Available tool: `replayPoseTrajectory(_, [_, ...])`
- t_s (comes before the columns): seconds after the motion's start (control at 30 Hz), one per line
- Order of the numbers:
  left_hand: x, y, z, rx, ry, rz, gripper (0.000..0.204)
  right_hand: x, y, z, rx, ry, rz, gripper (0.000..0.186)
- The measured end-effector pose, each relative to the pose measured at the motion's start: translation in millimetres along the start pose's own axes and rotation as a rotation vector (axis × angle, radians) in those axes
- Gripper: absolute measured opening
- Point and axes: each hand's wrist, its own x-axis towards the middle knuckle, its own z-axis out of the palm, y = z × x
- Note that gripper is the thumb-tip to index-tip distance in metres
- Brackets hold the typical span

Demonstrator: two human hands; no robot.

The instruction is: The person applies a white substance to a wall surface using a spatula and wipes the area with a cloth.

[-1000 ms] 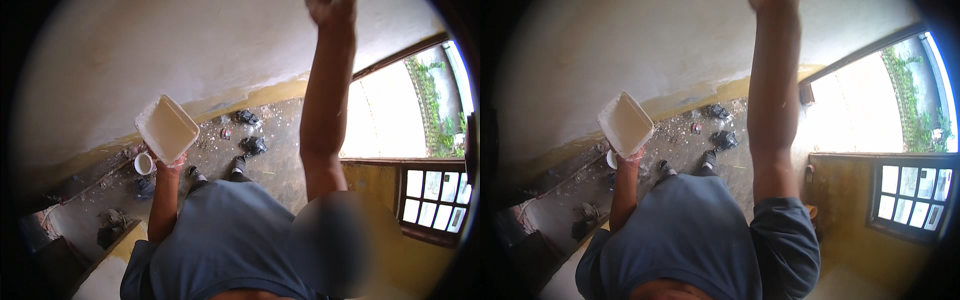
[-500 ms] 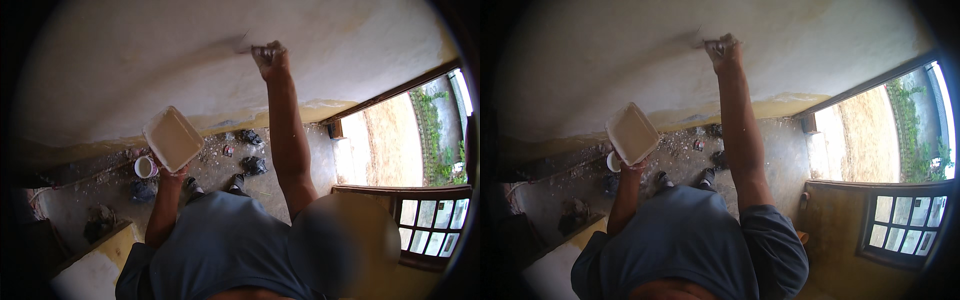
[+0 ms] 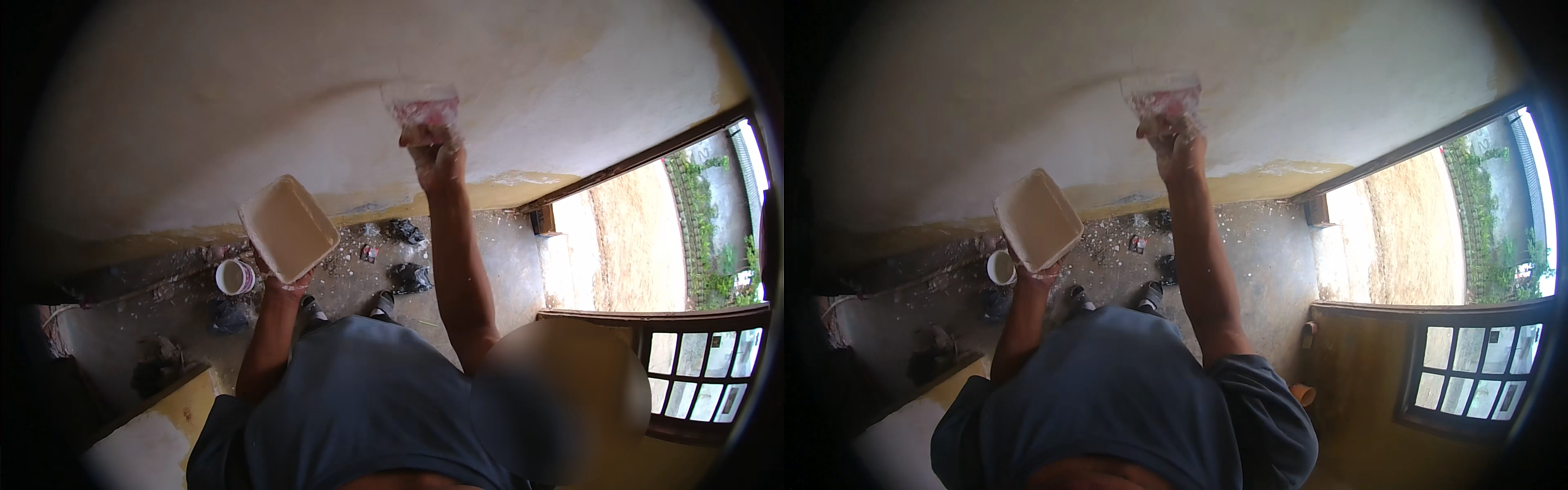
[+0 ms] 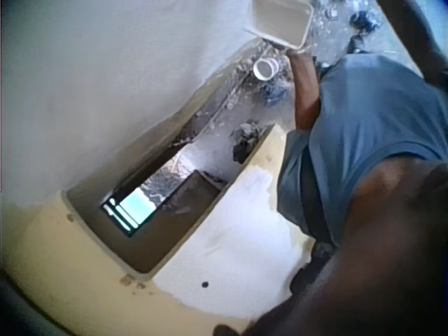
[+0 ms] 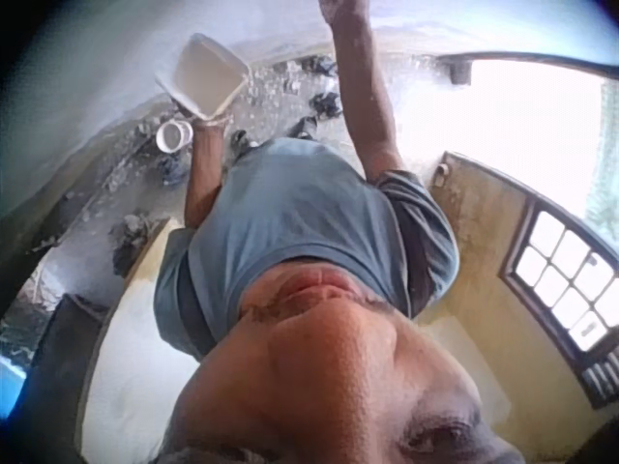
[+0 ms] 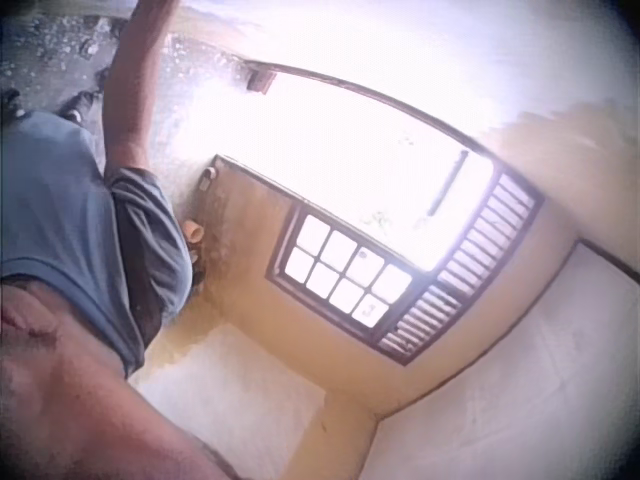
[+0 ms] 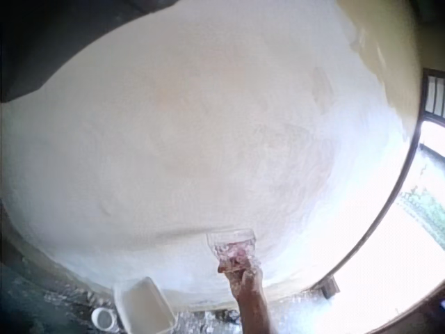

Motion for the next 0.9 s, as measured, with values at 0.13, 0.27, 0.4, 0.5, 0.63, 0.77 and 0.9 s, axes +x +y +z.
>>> replayPoseTrajectory(0.13, [0,5,-13,-0.038,-0.031,0.007,0.063,-3,74,-36,-0.036,0.386,0.315,0.015])
replayPoseTrajectory(0.27, [1,10,-11,-0.05,-0.069,0.037,0.055,63,54,-8,0.073,0.323,0.217,0.009])
replayPoseTrajectory(0.4, [1,14,3,-0.039,-0.054,0.043,0.052,97,-49,104,0.108,0.085,0.071,0.009])
replayPoseTrajectory(0.5, [5,14,7,0.012,-0.038,0.016,0.053,95,-118,142,0.066,-0.277,-0.166,0.005])
replayPoseTrajectory(0.63, [5,7,-3,-0.001,-0.052,-0.018,0.056,66,-162,105,0.161,-0.403,-0.137,0.006])
replayPoseTrajectory(0.77, [3,0,9,0.028,-0.16,0.035,0.057,11,-103,2,-0.008,0.17,-0.197,0.021])
replayPoseTrajectory(0.9, [7,1,0,0.007,-0.106,-0.013,0.073,6,-29,-145,-0.071,0.676,-0.002,0.022])
